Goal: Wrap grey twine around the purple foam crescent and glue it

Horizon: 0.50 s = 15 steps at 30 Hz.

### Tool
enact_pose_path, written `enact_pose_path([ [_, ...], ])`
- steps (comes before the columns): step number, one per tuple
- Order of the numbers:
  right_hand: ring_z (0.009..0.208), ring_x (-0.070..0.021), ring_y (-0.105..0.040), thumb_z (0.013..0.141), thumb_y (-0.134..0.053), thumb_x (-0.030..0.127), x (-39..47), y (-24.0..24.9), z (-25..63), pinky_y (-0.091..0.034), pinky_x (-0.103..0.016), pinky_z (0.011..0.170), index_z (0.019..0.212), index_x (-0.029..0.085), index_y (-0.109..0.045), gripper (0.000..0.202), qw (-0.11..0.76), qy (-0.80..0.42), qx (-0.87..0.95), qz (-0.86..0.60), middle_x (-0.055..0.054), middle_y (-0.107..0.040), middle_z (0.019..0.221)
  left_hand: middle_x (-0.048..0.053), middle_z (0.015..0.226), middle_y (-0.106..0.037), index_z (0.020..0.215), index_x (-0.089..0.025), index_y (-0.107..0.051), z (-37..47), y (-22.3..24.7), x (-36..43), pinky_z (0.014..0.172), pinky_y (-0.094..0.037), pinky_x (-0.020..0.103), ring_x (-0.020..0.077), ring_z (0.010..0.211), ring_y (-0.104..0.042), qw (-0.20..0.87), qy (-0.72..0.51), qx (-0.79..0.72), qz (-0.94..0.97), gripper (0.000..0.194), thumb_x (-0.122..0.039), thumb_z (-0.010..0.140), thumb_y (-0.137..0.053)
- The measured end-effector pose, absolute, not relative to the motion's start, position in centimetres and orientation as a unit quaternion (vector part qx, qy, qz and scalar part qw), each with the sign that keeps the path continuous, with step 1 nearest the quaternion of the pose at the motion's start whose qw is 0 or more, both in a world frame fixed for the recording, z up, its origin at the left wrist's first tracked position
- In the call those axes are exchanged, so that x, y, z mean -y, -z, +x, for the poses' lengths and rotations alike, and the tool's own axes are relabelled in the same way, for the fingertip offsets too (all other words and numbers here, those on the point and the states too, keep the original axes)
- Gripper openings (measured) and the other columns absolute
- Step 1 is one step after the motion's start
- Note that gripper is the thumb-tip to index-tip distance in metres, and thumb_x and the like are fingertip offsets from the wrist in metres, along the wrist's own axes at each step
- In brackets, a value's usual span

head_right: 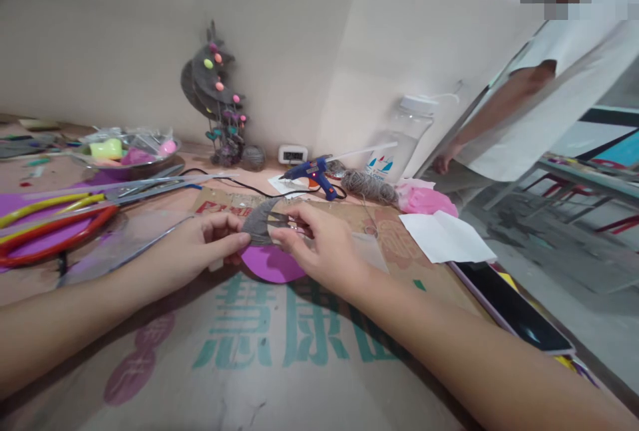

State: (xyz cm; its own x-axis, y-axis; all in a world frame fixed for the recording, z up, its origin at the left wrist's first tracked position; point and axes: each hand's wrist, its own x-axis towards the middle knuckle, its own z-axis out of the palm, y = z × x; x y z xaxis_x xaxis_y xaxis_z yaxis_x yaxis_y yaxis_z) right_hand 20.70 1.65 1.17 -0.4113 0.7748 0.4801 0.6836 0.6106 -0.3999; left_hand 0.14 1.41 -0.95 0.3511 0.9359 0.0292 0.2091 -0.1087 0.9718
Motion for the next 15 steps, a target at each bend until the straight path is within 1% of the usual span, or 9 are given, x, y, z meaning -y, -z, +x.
enact_pose_path([
  [2,0.07,-0.0146,-0.061,0.08,-0.058,0.029,-1.9,-0.9,20.6,-0.044,-0.022,0.059,0.088,0.018,-0.063,0.014,0.326,-0.139,0.815,-0.458,-0.002,-0.067,0.079,-0.004,0.062,-0.057,0.077,-0.018,-0.056,0.2,0.9,-1.5,0.053,-0.037,0.019,0.0089,0.055,-0.051,0.508,-0.368,-0.431,0.649,0.019,-0.037,0.08,-0.056],
  [5,0.066,-0.0138,-0.061,0.075,-0.06,0.021,-2.2,-0.3,20.5,-0.043,-0.021,0.056,0.083,0.019,-0.067,0.011,0.297,-0.19,0.821,-0.449,-0.001,-0.069,0.076,-0.004,0.062,-0.055,0.078,-0.017,-0.055,0.3,1.0,-1.5,0.054,-0.038,0.02,0.0091,0.056,-0.051,0.515,-0.373,-0.427,0.643,0.019,-0.035,0.079,-0.057],
  [8,0.063,-0.0128,-0.06,0.074,-0.058,0.017,-2.2,0.2,20.7,-0.042,-0.021,0.057,0.084,0.019,-0.068,0.015,0.277,-0.195,0.838,-0.427,0.0,-0.068,0.074,-0.004,0.064,-0.056,0.08,-0.017,-0.056,0.3,1.1,-1.5,0.053,-0.038,0.02,0.0092,0.057,-0.051,0.523,-0.377,-0.418,0.64,0.02,-0.037,0.079,-0.057],
  [11,0.063,-0.0124,-0.059,0.075,-0.057,0.017,-2.0,0.3,20.7,-0.041,-0.021,0.057,0.082,0.018,-0.068,0.014,0.275,-0.192,0.838,-0.429,0.0,-0.067,0.071,-0.003,0.067,-0.057,0.082,-0.018,-0.058,0.3,1.0,-1.3,0.052,-0.036,0.019,0.0098,0.059,-0.05,0.52,-0.351,-0.425,0.653,0.024,-0.041,0.079,-0.056],
  [15,0.063,-0.0118,-0.057,0.075,-0.056,0.016,-1.7,0.0,20.6,-0.041,-0.021,0.058,0.081,0.018,-0.066,0.012,0.281,-0.206,0.836,-0.423,0.001,-0.065,0.071,-0.004,0.062,-0.054,0.072,-0.017,-0.055,0.2,0.7,-1.1,0.049,-0.033,0.018,0.0084,0.055,-0.046,0.514,-0.331,-0.425,0.667,0.025,-0.04,0.08,-0.055],
])
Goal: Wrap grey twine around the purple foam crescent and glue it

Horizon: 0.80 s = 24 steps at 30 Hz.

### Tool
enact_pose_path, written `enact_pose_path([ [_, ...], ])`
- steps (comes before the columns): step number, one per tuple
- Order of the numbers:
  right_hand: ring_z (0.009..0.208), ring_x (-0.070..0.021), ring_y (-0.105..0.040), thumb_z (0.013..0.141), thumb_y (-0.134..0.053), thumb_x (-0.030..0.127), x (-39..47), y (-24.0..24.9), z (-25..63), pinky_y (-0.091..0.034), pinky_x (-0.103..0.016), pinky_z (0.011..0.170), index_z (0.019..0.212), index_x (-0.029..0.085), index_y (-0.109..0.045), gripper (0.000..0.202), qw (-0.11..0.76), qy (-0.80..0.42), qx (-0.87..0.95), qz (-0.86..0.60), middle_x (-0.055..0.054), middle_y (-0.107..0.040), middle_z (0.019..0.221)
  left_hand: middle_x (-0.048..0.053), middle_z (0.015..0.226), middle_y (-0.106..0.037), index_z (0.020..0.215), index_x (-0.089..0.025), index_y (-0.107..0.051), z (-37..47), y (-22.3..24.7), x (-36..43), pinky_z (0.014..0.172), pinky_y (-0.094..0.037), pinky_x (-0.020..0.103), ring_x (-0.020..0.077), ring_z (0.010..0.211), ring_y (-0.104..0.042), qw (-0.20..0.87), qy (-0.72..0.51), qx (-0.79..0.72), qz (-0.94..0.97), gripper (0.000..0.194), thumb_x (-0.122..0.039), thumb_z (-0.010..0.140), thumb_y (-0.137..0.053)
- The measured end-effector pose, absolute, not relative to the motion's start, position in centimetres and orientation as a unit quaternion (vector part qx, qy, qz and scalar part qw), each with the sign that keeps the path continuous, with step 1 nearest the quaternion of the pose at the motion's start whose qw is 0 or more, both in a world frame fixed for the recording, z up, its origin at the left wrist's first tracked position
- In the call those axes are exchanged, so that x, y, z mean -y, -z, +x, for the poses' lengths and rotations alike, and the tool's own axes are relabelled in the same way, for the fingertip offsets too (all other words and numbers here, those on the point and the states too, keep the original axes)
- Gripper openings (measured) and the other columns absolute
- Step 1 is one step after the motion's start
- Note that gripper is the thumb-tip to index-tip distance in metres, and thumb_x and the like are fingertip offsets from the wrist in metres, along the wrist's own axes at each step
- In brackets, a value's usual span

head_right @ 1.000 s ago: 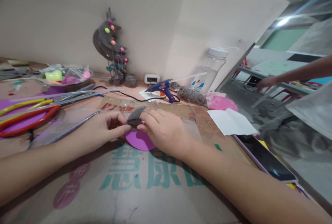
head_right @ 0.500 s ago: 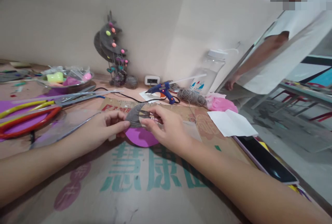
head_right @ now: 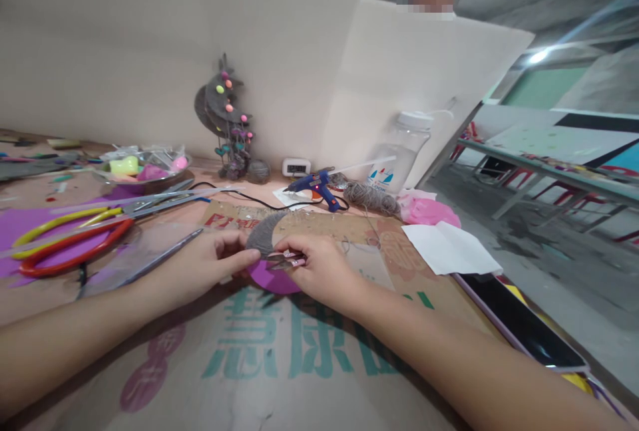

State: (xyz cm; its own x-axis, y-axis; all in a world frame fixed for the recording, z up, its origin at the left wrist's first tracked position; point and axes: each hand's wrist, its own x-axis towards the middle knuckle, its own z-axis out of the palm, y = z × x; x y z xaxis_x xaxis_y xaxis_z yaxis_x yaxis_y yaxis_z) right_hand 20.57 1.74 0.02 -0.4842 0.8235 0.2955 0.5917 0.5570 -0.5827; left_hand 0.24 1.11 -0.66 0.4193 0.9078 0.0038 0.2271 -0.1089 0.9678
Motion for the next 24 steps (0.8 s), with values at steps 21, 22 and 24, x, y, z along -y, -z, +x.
enact_pose_path([
  [21,0.06,-0.0098,-0.052,0.081,-0.055,0.025,-1.61,-0.48,19.99,-0.039,-0.019,0.055,0.079,0.017,-0.063,0.012,0.286,-0.318,0.808,-0.406,0.001,-0.06,0.069,-0.004,0.065,-0.05,0.08,-0.017,-0.06,0.08,0.71,-1.23,0.051,-0.03,0.02,0.0092,0.055,-0.04,0.525,-0.315,-0.393,0.686,0.026,-0.041,0.082,-0.051],
  [22,0.061,-0.0101,-0.053,0.081,-0.054,0.026,-1.58,-0.59,20.01,-0.04,-0.02,0.055,0.08,0.017,-0.062,0.012,0.291,-0.317,0.803,-0.411,0.001,-0.06,0.07,-0.005,0.064,-0.049,0.079,-0.017,-0.06,0.1,0.67,-1.26,0.05,-0.03,0.019,0.0087,0.054,-0.039,0.539,-0.323,-0.383,0.677,0.025,-0.041,0.082,-0.051],
  [24,0.063,-0.0111,-0.053,0.082,-0.053,0.027,-1.6,-0.76,20.19,-0.04,-0.02,0.056,0.081,0.017,-0.06,0.013,0.316,-0.292,0.795,-0.428,0.0,-0.06,0.072,-0.005,0.062,-0.049,0.078,-0.017,-0.059,0.14,0.61,-1.31,0.05,-0.03,0.019,0.0081,0.053,-0.038,0.562,-0.333,-0.369,0.661,0.024,-0.04,0.082,-0.052],
])
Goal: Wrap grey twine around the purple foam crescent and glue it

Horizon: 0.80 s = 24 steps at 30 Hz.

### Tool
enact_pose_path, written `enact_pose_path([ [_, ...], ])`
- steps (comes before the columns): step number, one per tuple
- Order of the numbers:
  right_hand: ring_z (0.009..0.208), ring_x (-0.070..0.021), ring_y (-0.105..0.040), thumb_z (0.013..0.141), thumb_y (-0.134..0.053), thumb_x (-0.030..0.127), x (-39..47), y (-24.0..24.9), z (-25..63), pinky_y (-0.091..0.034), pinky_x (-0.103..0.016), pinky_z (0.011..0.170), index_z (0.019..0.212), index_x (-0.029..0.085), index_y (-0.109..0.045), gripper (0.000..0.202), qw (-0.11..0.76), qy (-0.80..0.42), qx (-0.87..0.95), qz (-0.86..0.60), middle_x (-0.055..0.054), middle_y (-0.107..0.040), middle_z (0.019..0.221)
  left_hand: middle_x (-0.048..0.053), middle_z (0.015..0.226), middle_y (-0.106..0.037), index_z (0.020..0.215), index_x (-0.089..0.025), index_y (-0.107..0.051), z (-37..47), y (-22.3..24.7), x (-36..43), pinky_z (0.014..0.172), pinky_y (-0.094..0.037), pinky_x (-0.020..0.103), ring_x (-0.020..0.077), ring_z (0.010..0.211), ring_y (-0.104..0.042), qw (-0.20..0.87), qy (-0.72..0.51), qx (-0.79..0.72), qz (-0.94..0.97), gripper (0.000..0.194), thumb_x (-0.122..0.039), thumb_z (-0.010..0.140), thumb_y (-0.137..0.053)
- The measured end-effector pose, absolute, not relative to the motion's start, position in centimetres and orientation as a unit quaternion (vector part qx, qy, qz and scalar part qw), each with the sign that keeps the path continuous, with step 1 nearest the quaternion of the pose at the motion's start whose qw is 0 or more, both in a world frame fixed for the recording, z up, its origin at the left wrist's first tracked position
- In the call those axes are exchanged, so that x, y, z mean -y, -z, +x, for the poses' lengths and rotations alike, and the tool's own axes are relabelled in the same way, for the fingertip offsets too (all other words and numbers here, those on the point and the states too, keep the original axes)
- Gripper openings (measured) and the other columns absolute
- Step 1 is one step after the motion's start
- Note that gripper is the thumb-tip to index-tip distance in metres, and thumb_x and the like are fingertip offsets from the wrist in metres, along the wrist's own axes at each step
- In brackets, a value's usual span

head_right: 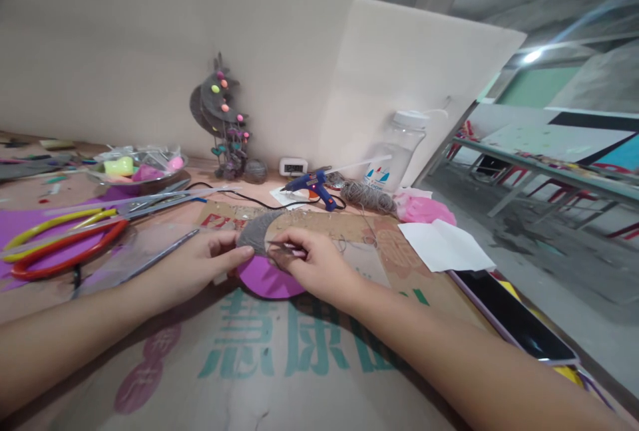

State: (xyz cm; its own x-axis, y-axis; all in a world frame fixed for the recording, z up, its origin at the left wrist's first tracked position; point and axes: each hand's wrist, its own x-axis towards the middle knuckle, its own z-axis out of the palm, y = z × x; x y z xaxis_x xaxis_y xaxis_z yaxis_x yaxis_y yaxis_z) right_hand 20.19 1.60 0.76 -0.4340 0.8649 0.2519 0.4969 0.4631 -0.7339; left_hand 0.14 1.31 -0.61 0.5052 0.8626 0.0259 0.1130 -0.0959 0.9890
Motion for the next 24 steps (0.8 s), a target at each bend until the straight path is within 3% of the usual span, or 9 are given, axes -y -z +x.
enact_pose_path([
  [4,0.075,-0.0161,-0.056,0.088,-0.043,0.033,-1.91,-0.8,20.89,-0.042,-0.026,0.066,0.09,0.016,-0.056,0.022,0.361,-0.165,0.82,-0.412,-0.005,-0.062,0.083,-0.003,0.067,-0.053,0.079,-0.016,-0.059,0.13,0.56,-1.37,0.056,-0.034,0.02,0.0096,0.058,-0.043,0.576,-0.341,-0.369,0.644,0.025,-0.039,0.082,-0.052],
  [8,0.082,-0.0177,-0.058,0.09,-0.041,0.031,-1.9,-0.56,21.18,-0.042,-0.028,0.072,0.102,0.018,-0.056,0.023,0.341,-0.11,0.846,-0.395,-0.006,-0.063,0.092,0.0,0.075,-0.058,0.083,-0.016,-0.06,0.13,0.43,-1.31,0.061,-0.037,0.022,0.0126,0.066,-0.048,0.565,-0.351,-0.375,0.645,0.025,-0.039,0.082,-0.051],
  [14,0.077,-0.0172,-0.059,0.087,-0.047,0.032,-1.64,-0.56,20.91,-0.043,-0.028,0.069,0.102,0.017,-0.059,0.024,0.332,-0.115,0.841,-0.412,-0.006,-0.066,0.088,-0.001,0.073,-0.057,0.08,-0.017,-0.059,0.22,0.42,-1.2,0.06,-0.036,0.022,0.012,0.063,-0.047,0.578,-0.357,-0.376,0.63,0.023,-0.038,0.082,-0.05],
  [18,0.077,-0.0169,-0.061,0.079,-0.058,0.034,-1.86,-0.5,20.75,-0.046,-0.026,0.065,0.097,0.017,-0.062,0.024,0.347,-0.171,0.811,-0.438,-0.005,-0.068,0.089,-0.004,0.063,-0.049,0.071,-0.017,-0.054,0.31,0.49,-1.15,0.056,-0.034,0.02,0.0096,0.057,-0.044,0.58,-0.364,-0.361,0.633,0.023,-0.036,0.084,-0.049],
  [21,0.069,-0.0144,-0.061,0.077,-0.059,0.026,-2.03,-0.21,20.62,-0.046,-0.023,0.061,0.087,0.019,-0.066,0.014,0.327,-0.21,0.809,-0.44,-0.003,-0.069,0.081,-0.004,0.062,-0.047,0.069,-0.017,-0.052,0.39,0.57,-1.18,0.056,-0.034,0.02,0.0094,0.057,-0.044,0.57,-0.362,-0.36,0.643,0.026,-0.036,0.085,-0.047],
  [24,0.066,-0.0137,-0.061,0.074,-0.059,0.02,-2.04,0.08,20.49,-0.046,-0.023,0.06,0.088,0.019,-0.067,0.016,0.306,-0.231,0.823,-0.419,-0.002,-0.069,0.078,-0.004,0.063,-0.047,0.071,-0.016,-0.054,0.4,0.59,-1.2,0.056,-0.033,0.02,0.0098,0.059,-0.043,0.549,-0.353,-0.364,0.664,0.026,-0.037,0.084,-0.047],
])
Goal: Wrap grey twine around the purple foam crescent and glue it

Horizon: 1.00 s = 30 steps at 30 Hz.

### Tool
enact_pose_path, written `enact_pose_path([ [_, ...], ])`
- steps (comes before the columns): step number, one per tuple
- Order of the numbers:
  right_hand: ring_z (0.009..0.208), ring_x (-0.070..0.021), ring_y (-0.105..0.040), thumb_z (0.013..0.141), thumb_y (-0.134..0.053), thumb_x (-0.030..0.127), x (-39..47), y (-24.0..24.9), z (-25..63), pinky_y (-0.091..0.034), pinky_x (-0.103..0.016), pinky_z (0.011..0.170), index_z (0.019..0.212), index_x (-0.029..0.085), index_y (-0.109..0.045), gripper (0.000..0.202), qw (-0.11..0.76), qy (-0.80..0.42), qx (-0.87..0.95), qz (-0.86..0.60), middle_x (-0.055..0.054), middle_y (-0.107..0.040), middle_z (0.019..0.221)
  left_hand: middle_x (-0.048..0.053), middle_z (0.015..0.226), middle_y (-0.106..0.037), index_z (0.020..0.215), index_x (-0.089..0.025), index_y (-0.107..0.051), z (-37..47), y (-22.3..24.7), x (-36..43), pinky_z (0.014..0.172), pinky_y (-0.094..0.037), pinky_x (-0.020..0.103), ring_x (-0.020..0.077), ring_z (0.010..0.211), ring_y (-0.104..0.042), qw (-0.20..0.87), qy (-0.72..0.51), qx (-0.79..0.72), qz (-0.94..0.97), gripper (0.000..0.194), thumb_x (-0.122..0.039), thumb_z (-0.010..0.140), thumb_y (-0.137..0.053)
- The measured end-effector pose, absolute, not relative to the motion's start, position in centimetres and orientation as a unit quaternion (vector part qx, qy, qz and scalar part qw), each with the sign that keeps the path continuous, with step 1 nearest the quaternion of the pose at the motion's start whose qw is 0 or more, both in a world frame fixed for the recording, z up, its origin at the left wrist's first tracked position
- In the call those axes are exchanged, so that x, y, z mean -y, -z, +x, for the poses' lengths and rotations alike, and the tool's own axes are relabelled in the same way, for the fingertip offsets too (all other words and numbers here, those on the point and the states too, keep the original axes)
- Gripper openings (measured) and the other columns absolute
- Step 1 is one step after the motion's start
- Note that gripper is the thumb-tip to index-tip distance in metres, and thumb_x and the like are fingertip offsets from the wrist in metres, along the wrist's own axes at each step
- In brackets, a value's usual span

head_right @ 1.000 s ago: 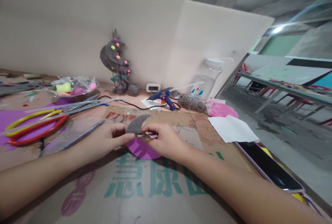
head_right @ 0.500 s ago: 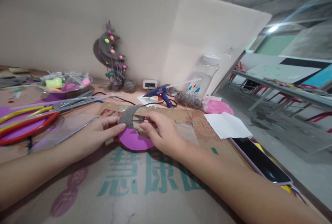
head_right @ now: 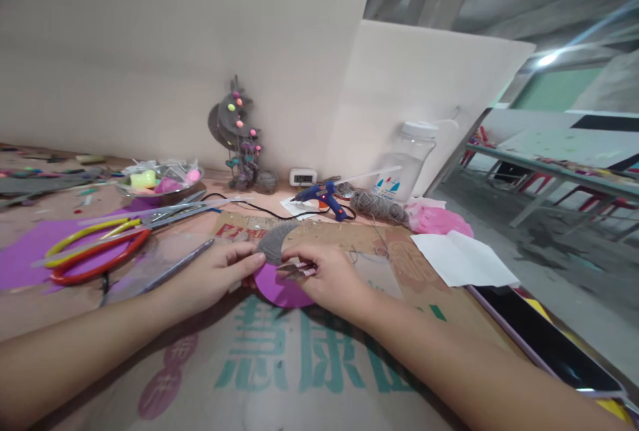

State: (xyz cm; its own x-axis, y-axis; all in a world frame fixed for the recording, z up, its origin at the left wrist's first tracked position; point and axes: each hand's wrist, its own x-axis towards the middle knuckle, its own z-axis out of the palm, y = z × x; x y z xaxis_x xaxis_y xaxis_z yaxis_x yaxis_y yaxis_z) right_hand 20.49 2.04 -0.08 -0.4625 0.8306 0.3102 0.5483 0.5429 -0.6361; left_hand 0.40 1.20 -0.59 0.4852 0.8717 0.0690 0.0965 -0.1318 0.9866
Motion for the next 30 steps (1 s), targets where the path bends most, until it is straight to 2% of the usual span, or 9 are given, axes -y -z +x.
enact_pose_path([
  [9,0.057,-0.0108,-0.054,0.078,-0.055,0.022,-1.8,-0.1,20.2,-0.039,-0.019,0.052,0.077,0.017,-0.064,0.01,0.278,-0.269,0.823,-0.416,0.001,-0.062,0.066,-0.003,0.068,-0.049,0.077,-0.016,-0.055,0.4,0.6,-1.2,0.058,-0.035,0.021,0.0101,0.061,-0.044,0.531,-0.363,-0.378,0.666,0.024,-0.04,0.081,-0.053],
  [15,0.062,-0.0115,-0.054,0.079,-0.052,0.019,-1.7,-0.2,20.3,-0.039,-0.02,0.055,0.079,0.018,-0.064,0.013,0.274,-0.27,0.827,-0.41,0.001,-0.062,0.069,-0.004,0.064,-0.047,0.072,-0.017,-0.053,0.4,0.7,-1.2,0.056,-0.033,0.021,0.0098,0.059,-0.042,0.527,-0.365,-0.386,0.663,0.026,-0.041,0.081,-0.051],
  [22,0.064,-0.0109,-0.05,0.083,-0.051,0.03,-1.8,-1.0,20.0,-0.038,-0.021,0.058,0.071,0.017,-0.059,0.019,0.29,-0.292,0.809,-0.42,0.0,-0.057,0.069,-0.005,0.062,-0.048,0.069,-0.017,-0.052,0.1,0.8,-1.2,0.053,-0.032,0.02,0.0094,0.057,-0.042,0.516,-0.33,-0.394,0.685,0.027,-0.041,0.08,-0.052],
  [24,0.058,-0.009,-0.044,0.082,-0.053,0.033,-1.9,-1.0,20.1,-0.035,-0.021,0.054,0.067,0.016,-0.055,0.022,0.286,-0.338,0.788,-0.427,0.003,-0.05,0.063,-0.005,0.062,-0.048,0.068,-0.016,-0.053,0.1,0.9,-1.2,0.054,-0.032,0.02,0.0093,0.057,-0.042,0.517,-0.321,-0.39,0.692,0.026,-0.039,0.08,-0.053],
  [27,0.048,-0.0063,-0.033,0.077,-0.06,0.041,-2.2,-0.6,20.3,-0.028,-0.02,0.046,0.064,0.017,-0.047,0.03,0.263,-0.472,0.728,-0.421,0.007,-0.038,0.055,-0.004,0.062,-0.049,0.068,-0.016,-0.056,0.0,0.9,-1.2,0.054,-0.031,0.02,0.0097,0.058,-0.043,0.517,-0.304,-0.386,0.701,0.024,-0.037,0.079,-0.054],
  [30,0.045,-0.0054,-0.029,0.072,-0.065,0.045,-2.4,-0.3,20.5,-0.023,-0.02,0.043,0.065,0.017,-0.044,0.035,0.253,-0.567,0.673,-0.401,0.008,-0.037,0.052,-0.003,0.065,-0.053,0.071,-0.017,-0.059,-0.1,0.7,-1.2,0.056,-0.033,0.021,0.0112,0.06,-0.046,0.526,-0.286,-0.387,0.701,0.022,-0.037,0.078,-0.055],
])
